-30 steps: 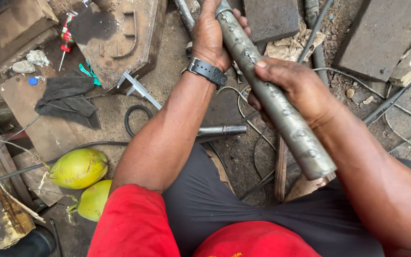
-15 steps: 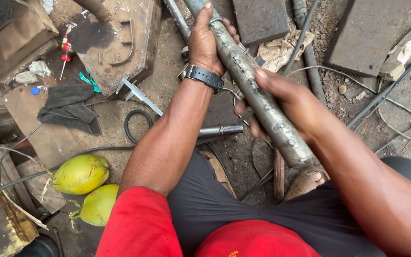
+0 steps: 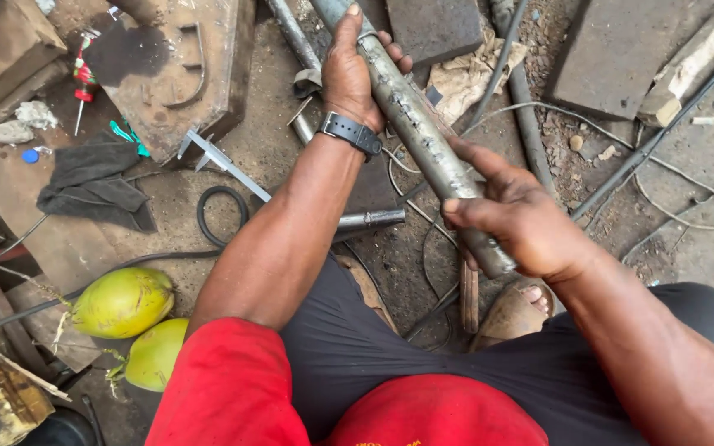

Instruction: Checking the fit and alignment of metal pipes by manually inserting them into each other.

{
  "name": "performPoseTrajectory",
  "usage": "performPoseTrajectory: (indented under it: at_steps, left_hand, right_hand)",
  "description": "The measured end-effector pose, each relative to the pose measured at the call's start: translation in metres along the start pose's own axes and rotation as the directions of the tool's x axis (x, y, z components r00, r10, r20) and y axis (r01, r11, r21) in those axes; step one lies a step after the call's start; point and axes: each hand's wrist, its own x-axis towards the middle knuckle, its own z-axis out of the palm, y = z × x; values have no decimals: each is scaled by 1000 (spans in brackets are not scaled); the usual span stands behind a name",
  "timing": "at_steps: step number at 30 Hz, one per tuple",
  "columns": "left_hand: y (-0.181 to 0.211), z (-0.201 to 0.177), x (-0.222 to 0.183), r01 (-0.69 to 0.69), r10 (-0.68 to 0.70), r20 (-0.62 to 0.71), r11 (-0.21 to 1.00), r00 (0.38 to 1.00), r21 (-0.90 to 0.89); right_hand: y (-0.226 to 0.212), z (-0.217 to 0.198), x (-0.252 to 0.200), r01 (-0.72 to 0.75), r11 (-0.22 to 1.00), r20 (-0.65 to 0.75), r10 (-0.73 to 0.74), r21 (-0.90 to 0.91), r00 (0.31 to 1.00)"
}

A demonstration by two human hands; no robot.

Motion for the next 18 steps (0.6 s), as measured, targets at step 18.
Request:
performPoseTrajectory:
  at_steps: [18]
  left_hand:
    - [-12,15,24,72,-58,-144,993,988,96]
  right_hand:
    - [-19,-27,-11,-131,909,-75,111,-394,991]
